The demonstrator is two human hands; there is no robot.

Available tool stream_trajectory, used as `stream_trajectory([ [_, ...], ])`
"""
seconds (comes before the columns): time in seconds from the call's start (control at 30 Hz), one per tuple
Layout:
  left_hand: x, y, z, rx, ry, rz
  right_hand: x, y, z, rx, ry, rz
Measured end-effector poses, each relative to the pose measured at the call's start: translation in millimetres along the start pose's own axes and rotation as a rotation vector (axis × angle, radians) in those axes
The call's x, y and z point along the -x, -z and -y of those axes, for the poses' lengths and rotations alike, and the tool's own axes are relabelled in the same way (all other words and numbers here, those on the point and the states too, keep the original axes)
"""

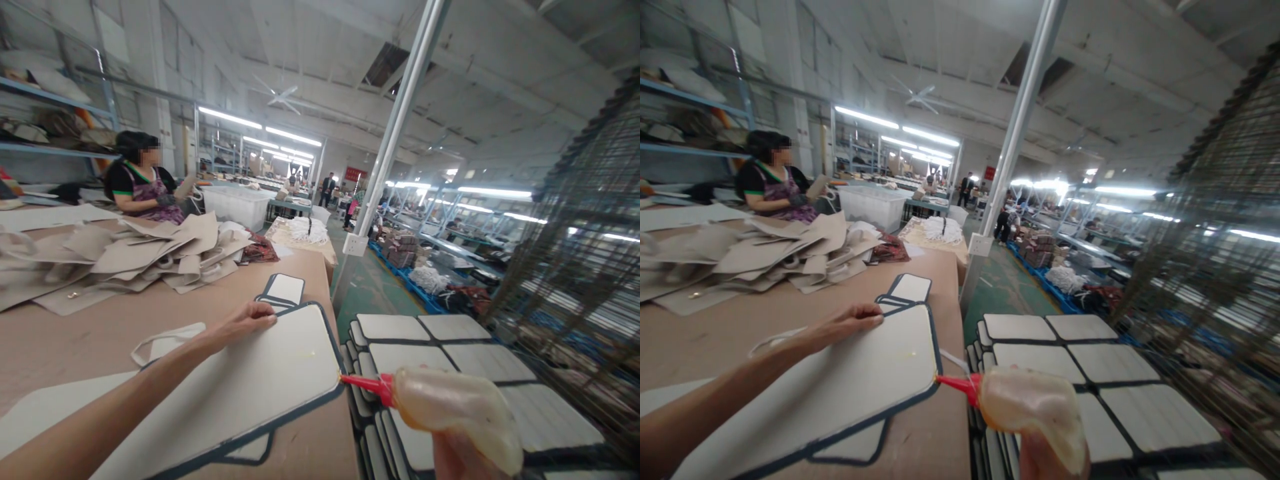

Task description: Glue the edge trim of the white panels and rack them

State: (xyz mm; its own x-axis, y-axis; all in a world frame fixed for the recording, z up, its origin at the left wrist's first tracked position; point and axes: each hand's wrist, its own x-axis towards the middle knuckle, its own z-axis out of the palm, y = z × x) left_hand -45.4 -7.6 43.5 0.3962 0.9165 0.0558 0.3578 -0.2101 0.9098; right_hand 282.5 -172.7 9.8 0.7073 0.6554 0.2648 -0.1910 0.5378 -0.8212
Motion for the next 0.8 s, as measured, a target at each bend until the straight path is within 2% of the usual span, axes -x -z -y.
stream_trajectory([
  [0.17,-1,-8.4,23,0.047,0.058,-0.014,-12,15,-9,0.03,0.05,0.053],
  [0.27,1,-12.5,28,0.074,0.072,-0.009,-17,19,-12,0.06,0.09,0.051],
  [0.47,11,-19.4,13,0.117,0.151,0.014,-10,-4,-6,0.012,0.051,0.061],
  [0.6,17,-23.0,3,0.135,0.227,0.007,-12,-12,-6,-0.007,0.096,0.046],
  [0.8,20,-26.4,8,0.215,0.251,0.019,-7,-16,-7,0.006,0.031,0.013],
])
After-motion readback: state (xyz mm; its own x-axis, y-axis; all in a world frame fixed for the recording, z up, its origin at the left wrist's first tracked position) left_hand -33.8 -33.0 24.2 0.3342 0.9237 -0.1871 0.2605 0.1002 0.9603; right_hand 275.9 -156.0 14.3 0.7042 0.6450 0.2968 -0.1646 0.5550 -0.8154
